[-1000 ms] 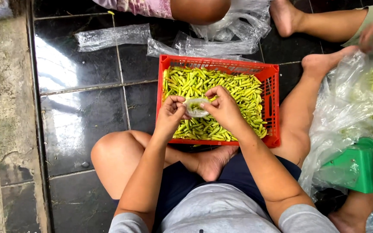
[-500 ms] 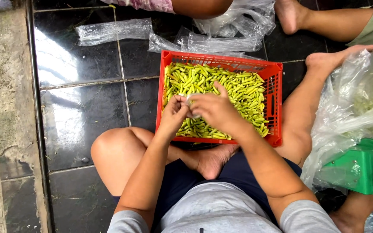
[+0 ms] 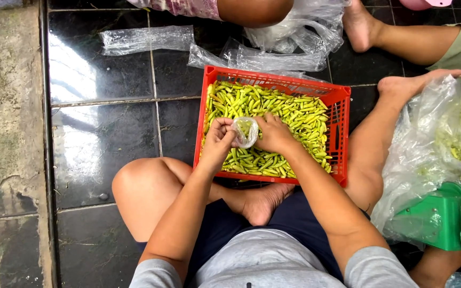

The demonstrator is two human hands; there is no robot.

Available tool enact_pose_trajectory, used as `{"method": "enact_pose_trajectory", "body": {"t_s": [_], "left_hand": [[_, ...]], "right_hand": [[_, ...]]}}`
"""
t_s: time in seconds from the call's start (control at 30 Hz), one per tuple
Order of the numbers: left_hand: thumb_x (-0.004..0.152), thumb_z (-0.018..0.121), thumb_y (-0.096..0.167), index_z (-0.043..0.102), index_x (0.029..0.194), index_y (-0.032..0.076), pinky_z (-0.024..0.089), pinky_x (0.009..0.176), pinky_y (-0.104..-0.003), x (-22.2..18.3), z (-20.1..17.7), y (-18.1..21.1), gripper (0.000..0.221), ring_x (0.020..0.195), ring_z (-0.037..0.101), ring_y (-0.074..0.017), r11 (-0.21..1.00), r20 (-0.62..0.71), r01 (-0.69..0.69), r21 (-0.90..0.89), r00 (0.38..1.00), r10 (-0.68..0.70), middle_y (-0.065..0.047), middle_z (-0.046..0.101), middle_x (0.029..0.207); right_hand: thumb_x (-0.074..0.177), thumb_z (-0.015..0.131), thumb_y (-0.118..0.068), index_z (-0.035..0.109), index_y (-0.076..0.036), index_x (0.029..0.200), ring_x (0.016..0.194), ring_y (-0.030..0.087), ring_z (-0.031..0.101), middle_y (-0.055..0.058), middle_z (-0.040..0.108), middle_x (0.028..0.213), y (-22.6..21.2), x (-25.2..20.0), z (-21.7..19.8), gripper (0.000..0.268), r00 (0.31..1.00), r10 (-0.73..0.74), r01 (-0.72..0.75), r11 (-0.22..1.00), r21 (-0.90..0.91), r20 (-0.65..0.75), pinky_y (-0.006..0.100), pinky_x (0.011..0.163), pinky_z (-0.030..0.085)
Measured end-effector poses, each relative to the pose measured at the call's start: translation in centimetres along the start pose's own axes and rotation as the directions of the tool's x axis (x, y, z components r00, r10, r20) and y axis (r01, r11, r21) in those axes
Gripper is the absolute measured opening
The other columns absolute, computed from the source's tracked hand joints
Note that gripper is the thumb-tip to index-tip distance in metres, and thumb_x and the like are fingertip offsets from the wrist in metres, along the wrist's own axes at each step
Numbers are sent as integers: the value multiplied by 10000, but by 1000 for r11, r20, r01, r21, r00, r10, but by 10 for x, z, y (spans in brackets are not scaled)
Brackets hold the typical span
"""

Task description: Packing small green chilies from a crate into small plastic bags using a plastic cup for portioning

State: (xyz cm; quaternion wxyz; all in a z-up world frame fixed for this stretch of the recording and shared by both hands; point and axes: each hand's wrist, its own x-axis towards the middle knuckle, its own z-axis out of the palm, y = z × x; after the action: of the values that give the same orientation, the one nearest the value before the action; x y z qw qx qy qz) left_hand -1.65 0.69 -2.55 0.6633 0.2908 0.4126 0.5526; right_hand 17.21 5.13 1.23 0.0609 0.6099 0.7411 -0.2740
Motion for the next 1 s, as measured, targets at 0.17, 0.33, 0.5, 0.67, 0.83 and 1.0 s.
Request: {"method": "enact_pose_trajectory", "body": {"t_s": [0.17, 0.33, 0.5, 0.67, 0.83, 1.0], "left_hand": [[907, 607, 15, 512, 1180, 48, 611, 587, -192, -1, 1, 3, 292, 696, 639, -96, 999, -29, -13, -51, 1000, 11, -36, 568, 836], [899, 607, 19, 514, 1193, 53, 627, 586, -208, 4, 1, -1, 310, 683, 638, -92, 995, -47, -9, -103, 999, 4, -39, 573, 830], [914, 633, 50, 525, 1188, 51, 610, 558, -190, 9, 9, -3, 294, 670, 604, -70, 992, -82, 1, -124, 997, -11, -33, 583, 825], [936, 651, 68, 538, 1160, 44, 623, 555, -205, 6, 12, 0, 253, 672, 609, -73, 990, -101, -37, -135, 995, 24, -28, 569, 821], [952, 646, 78, 543, 1162, 32, 646, 565, -245, 4, 16, 8, 238, 687, 616, -93, 989, -106, -31, -144, 994, 16, -34, 566, 833], [960, 630, 89, 552, 1132, 40, 631, 560, -204, -8, 25, 26, 195, 692, 585, -56, 994, -124, -87, -63, 989, 79, -10, 546, 837]], "right_hand": [[917, 682, -284, 560, -97, 1359, 1153, 512, 568, 253, 531, 1264, 10, -1, 12, 495, 996, -77, 73, 993, -97, -42, 594, 936, 527], [884, 687, -235, 679, -108, 1181, 1102, 477, 650, 227, 646, 1155, 22, 7, 5, 323, 995, -90, 88, 995, -49, -52, 569, 926, 556], [868, 707, -226, 716, -116, 1199, 1111, 470, 674, 247, 683, 1180, 13, -21, -44, 349, 998, -59, 60, 998, 31, -11, 555, 957, 543], [928, 682, -169, 726, -69, 1207, 1101, 429, 683, 224, 700, 1162, -5, -50, -107, 300, 989, -133, 138, 988, 73, -67, 498, 990, 525], [900, 696, -185, 726, -75, 1143, 1051, 447, 673, 244, 704, 1084, -46, -73, -146, 269, 954, -268, 273, 962, 22, -139, 531, 914, 534], [930, 682, -164, 720, -98, 1213, 1042, 312, 709, 163, 708, 1086, -77, -68, -142, 294, 946, -322, 316, 941, -118, -36, 413, 902, 574]]}}
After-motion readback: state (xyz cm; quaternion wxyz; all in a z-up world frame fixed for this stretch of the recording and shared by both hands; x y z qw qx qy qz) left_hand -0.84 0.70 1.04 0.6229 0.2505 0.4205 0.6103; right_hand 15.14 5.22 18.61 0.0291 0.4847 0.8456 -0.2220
